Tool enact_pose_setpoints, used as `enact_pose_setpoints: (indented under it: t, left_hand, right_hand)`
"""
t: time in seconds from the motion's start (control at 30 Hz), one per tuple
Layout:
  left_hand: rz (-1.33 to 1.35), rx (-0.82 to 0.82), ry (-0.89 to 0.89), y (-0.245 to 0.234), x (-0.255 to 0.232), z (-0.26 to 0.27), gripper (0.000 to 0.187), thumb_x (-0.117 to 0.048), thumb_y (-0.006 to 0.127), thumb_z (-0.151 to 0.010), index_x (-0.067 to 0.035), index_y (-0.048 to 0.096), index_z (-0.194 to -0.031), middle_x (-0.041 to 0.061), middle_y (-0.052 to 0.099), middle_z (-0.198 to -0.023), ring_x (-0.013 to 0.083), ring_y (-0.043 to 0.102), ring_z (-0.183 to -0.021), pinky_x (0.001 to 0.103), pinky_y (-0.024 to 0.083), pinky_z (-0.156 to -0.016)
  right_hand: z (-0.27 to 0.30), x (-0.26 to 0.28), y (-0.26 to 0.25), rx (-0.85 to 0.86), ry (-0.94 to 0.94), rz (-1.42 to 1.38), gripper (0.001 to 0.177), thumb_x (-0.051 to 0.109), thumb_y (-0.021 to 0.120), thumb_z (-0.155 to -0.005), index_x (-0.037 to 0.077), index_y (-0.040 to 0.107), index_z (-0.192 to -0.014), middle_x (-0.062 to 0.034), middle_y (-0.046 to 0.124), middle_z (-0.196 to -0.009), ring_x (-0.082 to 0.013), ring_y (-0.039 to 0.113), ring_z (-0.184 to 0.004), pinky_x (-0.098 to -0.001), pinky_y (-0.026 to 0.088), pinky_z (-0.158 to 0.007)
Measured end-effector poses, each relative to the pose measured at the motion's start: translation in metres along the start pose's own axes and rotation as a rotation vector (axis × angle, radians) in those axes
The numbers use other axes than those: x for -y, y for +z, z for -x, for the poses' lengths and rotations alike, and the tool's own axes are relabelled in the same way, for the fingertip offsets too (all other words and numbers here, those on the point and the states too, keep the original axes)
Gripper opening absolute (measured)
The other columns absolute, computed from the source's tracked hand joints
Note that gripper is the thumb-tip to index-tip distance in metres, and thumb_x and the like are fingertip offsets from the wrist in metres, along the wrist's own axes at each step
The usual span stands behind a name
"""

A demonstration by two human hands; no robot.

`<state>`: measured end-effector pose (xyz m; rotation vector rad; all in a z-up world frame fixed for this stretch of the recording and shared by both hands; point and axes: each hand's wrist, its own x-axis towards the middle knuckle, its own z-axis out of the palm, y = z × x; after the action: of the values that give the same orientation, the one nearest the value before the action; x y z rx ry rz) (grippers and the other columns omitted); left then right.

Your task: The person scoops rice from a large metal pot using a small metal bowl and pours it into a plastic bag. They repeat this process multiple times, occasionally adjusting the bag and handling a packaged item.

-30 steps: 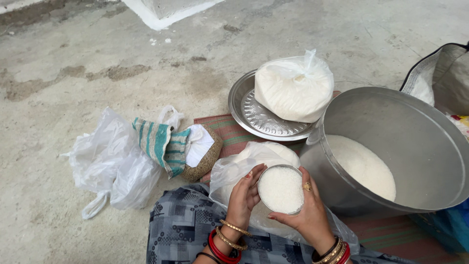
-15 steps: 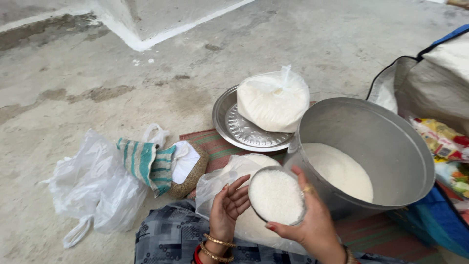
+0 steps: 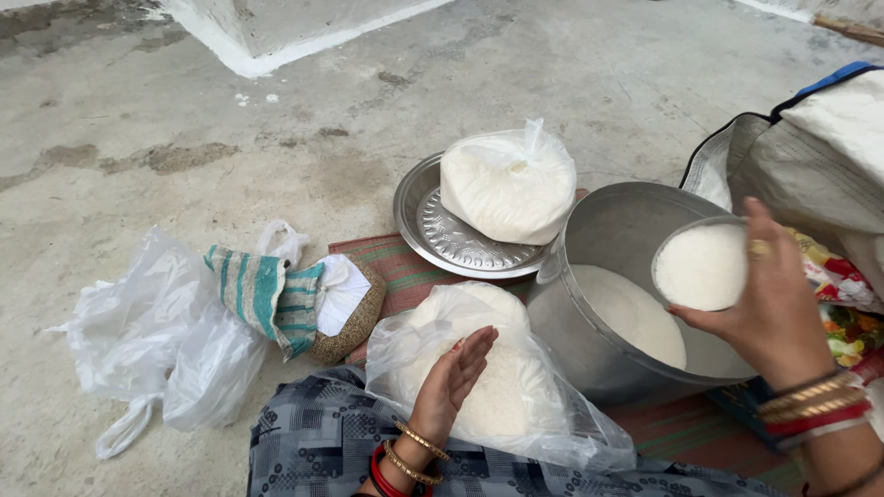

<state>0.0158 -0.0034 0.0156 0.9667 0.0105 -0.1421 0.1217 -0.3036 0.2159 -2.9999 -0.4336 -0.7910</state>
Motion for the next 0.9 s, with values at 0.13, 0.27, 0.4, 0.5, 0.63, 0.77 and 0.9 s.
enact_pose_setpoints:
  t: [0.13, 0.27, 0.4, 0.5, 0.63, 0.77, 0.9]
  left_hand:
    - [-0.064, -0.058, -0.038, -0.005, 0.006, -0.002, 0.061, -0.038, 0.028, -0.103, -0.004, 0.053, -0.147, 0.01, 0.054, -0.156, 0.0208, 0.044, -0.149, 0.037, 0.027, -0.124]
    - [-0.074, -0.109, -0.051, -0.013, 0.016, -0.009, 0.061, -0.039, 0.03, -0.102, -0.004, 0.054, -0.146, 0.009, 0.055, -0.155, 0.0195, 0.043, -0.149, 0.037, 0.024, -0.124]
    - [-0.094, -0.139, -0.07, -0.021, 0.029, -0.013, 0.061, -0.04, 0.033, -0.102, -0.004, 0.055, -0.145, 0.009, 0.056, -0.155, 0.0194, 0.043, -0.149, 0.037, 0.023, -0.124]
    - [-0.11, -0.15, -0.081, -0.029, 0.039, -0.02, 0.06, -0.039, 0.036, -0.102, -0.003, 0.056, -0.145, 0.01, 0.056, -0.155, 0.0189, 0.043, -0.149, 0.036, 0.023, -0.123]
    - [-0.06, -0.182, -0.05, -0.042, 0.052, -0.027, 0.057, -0.034, 0.041, -0.101, 0.0, 0.058, -0.142, 0.012, 0.059, -0.151, 0.0201, 0.047, -0.146, 0.036, 0.026, -0.122]
    - [-0.085, -0.247, -0.07, -0.056, 0.058, -0.028, 0.054, -0.033, 0.042, -0.101, 0.002, 0.062, -0.137, 0.013, 0.064, -0.146, 0.0224, 0.052, -0.143, 0.035, 0.032, -0.121]
    - [-0.095, -0.317, -0.086, -0.063, 0.053, -0.026, 0.05, -0.03, 0.048, -0.099, 0.004, 0.066, -0.131, 0.014, 0.067, -0.139, 0.0263, 0.056, -0.139, 0.037, 0.037, -0.118]
  right_hand:
    - [-0.003, 0.0, 0.009, 0.13, -0.167, 0.409, 0.112, 0.021, 0.085, -0.063, 0.023, 0.031, -0.161, -0.0085, 0.047, -0.152, -0.0245, 0.065, -0.105, -0.0321, 0.061, -0.076]
    - [-0.004, -0.004, 0.009, 0.021, -0.477, 0.563, 0.09, 0.001, 0.067, -0.084, 0.026, 0.032, -0.163, 0.0022, 0.046, -0.154, -0.0185, 0.059, -0.081, -0.0307, 0.055, -0.063]
    - [-0.012, -0.019, 0.011, 0.124, -0.454, 0.71, 0.089, 0.005, 0.071, -0.09, 0.027, 0.028, -0.165, 0.006, 0.042, -0.156, -0.0117, 0.061, -0.082, -0.0241, 0.057, -0.062]
    - [-0.016, -0.032, 0.01, 0.089, -0.04, 0.234, 0.127, 0.029, 0.092, -0.051, 0.01, 0.033, -0.162, -0.0149, 0.047, -0.153, -0.0318, 0.066, -0.112, -0.0338, 0.062, -0.075]
    - [-0.006, -0.034, 0.003, 0.105, 0.342, -0.36, 0.124, 0.032, 0.1, -0.059, 0.0, 0.032, -0.158, -0.0269, 0.054, -0.14, -0.0371, 0.063, -0.12, -0.0411, 0.057, -0.093]
    - [0.043, -0.001, -0.012, 0.063, 0.427, -0.949, 0.107, 0.02, 0.087, -0.072, -0.001, 0.032, -0.161, -0.0225, 0.059, -0.138, -0.0311, 0.066, -0.116, -0.0377, 0.056, -0.093]
    - [0.085, 0.059, -0.011, 0.034, 0.313, -1.216, 0.12, 0.023, 0.09, -0.065, 0.001, 0.028, -0.165, -0.0212, 0.062, -0.136, -0.0273, 0.065, -0.12, -0.0351, 0.052, -0.098]
